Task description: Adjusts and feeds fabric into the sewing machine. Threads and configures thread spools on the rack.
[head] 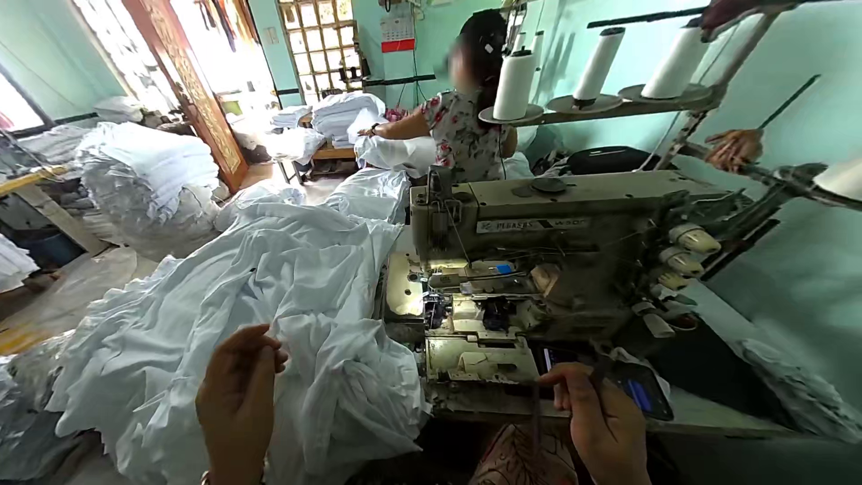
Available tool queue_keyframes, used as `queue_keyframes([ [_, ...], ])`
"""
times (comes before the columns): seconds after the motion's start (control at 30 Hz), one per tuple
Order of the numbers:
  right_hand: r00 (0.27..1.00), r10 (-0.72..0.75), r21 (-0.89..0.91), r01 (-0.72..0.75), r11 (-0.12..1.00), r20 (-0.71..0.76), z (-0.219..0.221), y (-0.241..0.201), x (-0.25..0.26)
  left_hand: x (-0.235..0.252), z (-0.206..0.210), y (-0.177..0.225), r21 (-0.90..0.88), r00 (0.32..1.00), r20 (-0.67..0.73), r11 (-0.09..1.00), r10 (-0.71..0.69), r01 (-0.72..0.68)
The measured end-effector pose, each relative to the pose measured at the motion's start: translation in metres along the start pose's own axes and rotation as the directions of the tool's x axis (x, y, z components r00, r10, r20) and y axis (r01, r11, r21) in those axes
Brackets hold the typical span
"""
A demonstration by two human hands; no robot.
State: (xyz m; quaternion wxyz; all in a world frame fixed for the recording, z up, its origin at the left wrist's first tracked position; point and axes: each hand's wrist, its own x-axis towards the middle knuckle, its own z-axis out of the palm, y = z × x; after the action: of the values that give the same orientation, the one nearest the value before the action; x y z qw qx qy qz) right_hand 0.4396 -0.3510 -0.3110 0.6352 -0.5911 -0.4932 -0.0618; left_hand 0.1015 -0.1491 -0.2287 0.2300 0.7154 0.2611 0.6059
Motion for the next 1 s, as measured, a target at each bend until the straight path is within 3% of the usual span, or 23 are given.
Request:
queue_keyframes([
  [0.03,1.000,0.001,-0.004,-0.001,1.000,-0.014,-0.002,0.000,-0.001,-0.002,0.010,-0.001,-0.087,1.000,-0.006,0.996,-0.007,0.007],
  [0.1,0.999,0.002,-0.023,-0.002,1.000,-0.037,-0.008,0.000,-0.002,-0.013,0.035,-0.005,-0.125,0.991,0.131,0.991,-0.022,0.039],
  [0.23,0.996,0.031,-0.063,-0.036,0.997,-0.080,-0.022,0.001,0.000,-0.033,0.098,-0.024,-0.086,0.914,0.406,0.996,0.017,0.020],
  [0.37,0.990,0.105,-0.109,-0.115,0.987,-0.093,-0.029,-0.001,-0.002,-0.046,0.147,-0.035,0.015,0.854,0.520,1.000,-0.015,0.008],
  [0.6,0.993,0.109,-0.269,-0.117,0.956,-0.044,-0.029,0.008,-0.009,-0.067,0.179,-0.048,0.419,0.783,0.602,0.897,-0.159,-0.140],
  [0.83,0.992,0.122,-0.388,-0.100,0.916,0.032,-0.005,0.020,0.009,-0.076,0.173,-0.062,0.414,0.794,0.575,0.907,-0.197,-0.074],
  [1.0,0.981,0.163,-0.511,-0.086,0.855,0.109,0.017,0.033,0.044,-0.080,0.174,-0.069,0.453,0.757,0.605,0.888,-0.247,-0.073],
])
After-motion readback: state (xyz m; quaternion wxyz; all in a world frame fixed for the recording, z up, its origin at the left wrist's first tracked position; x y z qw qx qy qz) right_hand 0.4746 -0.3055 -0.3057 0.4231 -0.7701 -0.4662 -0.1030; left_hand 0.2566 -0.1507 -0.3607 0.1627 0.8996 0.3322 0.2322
